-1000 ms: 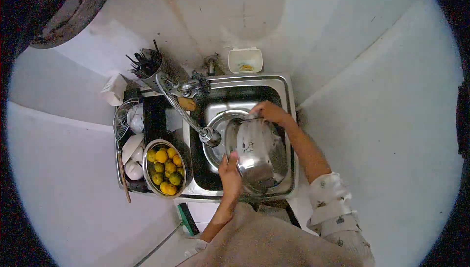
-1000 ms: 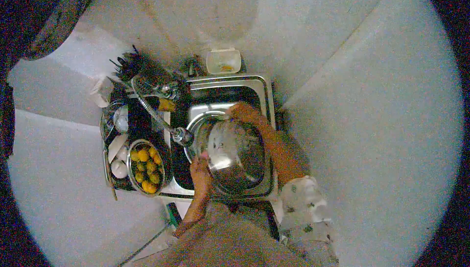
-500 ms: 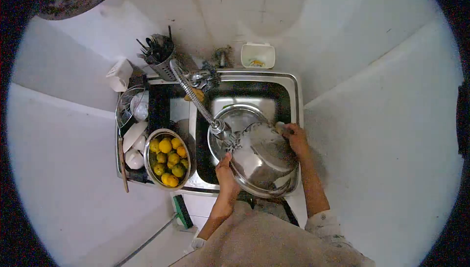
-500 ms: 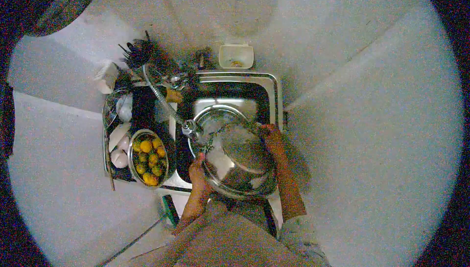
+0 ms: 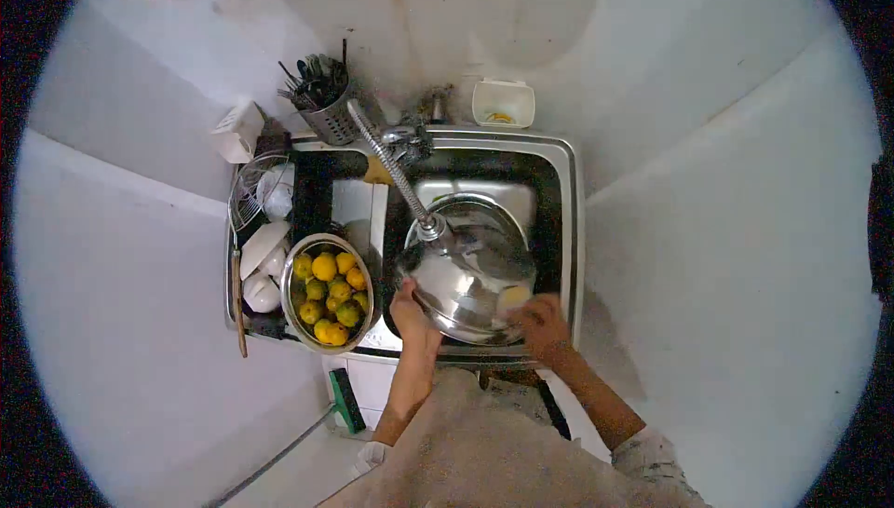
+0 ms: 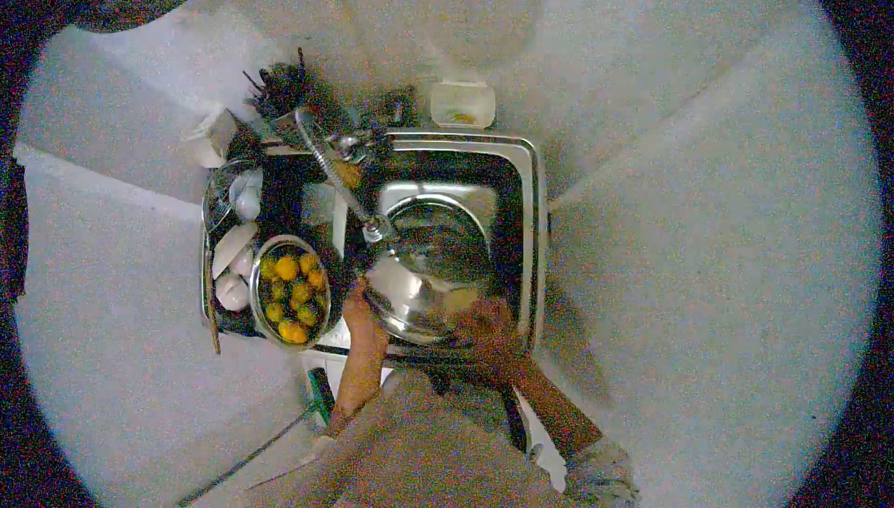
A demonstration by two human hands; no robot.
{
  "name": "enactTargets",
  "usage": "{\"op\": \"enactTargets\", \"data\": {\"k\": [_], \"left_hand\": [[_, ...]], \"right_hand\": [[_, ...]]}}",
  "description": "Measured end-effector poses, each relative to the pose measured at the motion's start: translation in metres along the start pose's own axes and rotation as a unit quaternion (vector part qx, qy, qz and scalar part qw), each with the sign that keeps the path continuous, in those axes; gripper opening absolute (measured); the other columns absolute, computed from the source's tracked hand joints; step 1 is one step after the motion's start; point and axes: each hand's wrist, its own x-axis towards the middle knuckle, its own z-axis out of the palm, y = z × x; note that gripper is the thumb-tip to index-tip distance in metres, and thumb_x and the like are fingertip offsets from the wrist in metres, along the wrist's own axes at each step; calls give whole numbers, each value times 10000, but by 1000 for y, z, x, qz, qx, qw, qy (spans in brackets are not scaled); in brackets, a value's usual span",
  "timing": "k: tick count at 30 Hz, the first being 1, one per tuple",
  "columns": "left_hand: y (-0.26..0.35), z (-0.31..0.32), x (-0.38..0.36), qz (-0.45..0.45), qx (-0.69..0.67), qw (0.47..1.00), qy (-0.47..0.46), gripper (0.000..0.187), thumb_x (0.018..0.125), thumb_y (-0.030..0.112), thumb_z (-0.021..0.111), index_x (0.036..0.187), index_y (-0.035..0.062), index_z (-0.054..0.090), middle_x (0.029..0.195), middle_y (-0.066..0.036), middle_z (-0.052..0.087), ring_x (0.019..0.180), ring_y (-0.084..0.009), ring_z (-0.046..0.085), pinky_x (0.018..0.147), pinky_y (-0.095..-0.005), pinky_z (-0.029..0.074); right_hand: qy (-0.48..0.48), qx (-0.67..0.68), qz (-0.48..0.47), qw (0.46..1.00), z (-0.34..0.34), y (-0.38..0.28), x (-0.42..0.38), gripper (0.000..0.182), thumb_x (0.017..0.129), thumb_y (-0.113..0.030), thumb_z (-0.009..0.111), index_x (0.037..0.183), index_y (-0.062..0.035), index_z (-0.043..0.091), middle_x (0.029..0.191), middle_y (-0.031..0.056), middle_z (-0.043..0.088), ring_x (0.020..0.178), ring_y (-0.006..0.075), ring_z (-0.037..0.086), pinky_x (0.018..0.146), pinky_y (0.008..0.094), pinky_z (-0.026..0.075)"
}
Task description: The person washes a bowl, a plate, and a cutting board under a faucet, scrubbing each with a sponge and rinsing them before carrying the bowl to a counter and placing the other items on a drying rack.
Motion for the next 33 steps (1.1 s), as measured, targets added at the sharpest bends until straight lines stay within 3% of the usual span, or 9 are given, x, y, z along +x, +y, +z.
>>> {"op": "enactTargets", "data": {"k": [5, 7, 9, 15, 22, 25, 28, 30, 33], "left_hand": [[6, -8, 3, -1, -27, 1000, -10, 171, 877, 141, 443, 936, 13, 539, 898, -105, 581, 813, -248, 570, 730, -374, 471], [0, -20, 10, -21, 8, 1000, 0, 183, 878, 162, 459, 945, 15, 545, 907, -84, 583, 822, -238, 565, 730, -355, 463], [-9, -26, 16, -13, 14, 1000, -18, 193, 877, 172, 467, 952, 15, 550, 910, -76, 584, 816, -232, 564, 728, -347, 459], [-9, -49, 18, -7, 16, 999, -28, 227, 877, 211, 484, 976, 22, 560, 935, -65, 586, 837, -215, 562, 742, -338, 453], [11, -23, 10, 56, 8, 998, 1, 274, 887, 226, 462, 1035, 7, 532, 990, -82, 574, 871, -218, 558, 790, -348, 444], [3, -5, 13, 42, -20, 998, -38, 283, 893, 234, 461, 1040, 2, 529, 994, -92, 567, 888, -215, 549, 799, -347, 440], [-17, -10, 32, 38, -11, 997, -68, 337, 886, 289, 493, 1054, -2, 519, 998, -95, 565, 895, -215, 546, 786, -354, 447], [-29, -12, 38, 26, 18, 995, -98, 393, 871, 337, 520, 1062, -7, 513, 998, -96, 564, 895, -213, 546, 778, -358, 451], [-29, 5, 20, 41, 37, 991, -125, 429, 864, 370, 526, 1070, -6, 510, 980, -87, 566, 882, -201, 549, 764, -351, 456]], "right_hand": [[79, 44, 83, 992, -10, -18, 39, 328, 661, 70, 580, 926, -117, 632, 902, 96, 514, 864, 288, 495, 735, 363, 438], [52, 19, -63, 997, -8, -36, 77, 332, 662, 60, 582, 926, -133, 635, 923, 91, 513, 878, 301, 492, 757, 376, 443], [-14, 58, -86, 995, 8, -32, 109, 311, 668, 24, 589, 928, -140, 638, 943, 97, 533, 897, 306, 500, 792, 389, 440], [-113, 44, 76, 990, 63, 87, 138, 232, 751, -74, 547, 967, -101, 627, 955, 138, 581, 906, 322, 552, 795, 376, 439], [-99, 145, 279, 944, 6, 32, 19, 213, 782, -101, 584, 990, -66, 618, 927, 158, 585, 874, 327, 571, 766, 382, 453], [-42, 38, 295, 954, 34, 49, -19, 213, 807, -98, 567, 1014, -65, 604, 923, 154, 582, 876, 305, 573, 746, 374, 465], [-114, -42, 302, 945, 35, 46, -12, 229, 814, -48, 545, 1041, -51, 578, 965, 158, 578, 894, 288, 562, 767, 370, 462], [80, 55, 218, 971, 21, 29, 7, 232, 831, -47, 515, 1060, -46, 555, 996, 162, 571, 942, 297, 548, 779, 387, 460], [143, 122, 235, 954, -10, -27, 48, 229, 842, -54, 492, 1062, -58, 556, 1091, 163, 536, 1022, 324, 514, 846, 404, 433]]}}
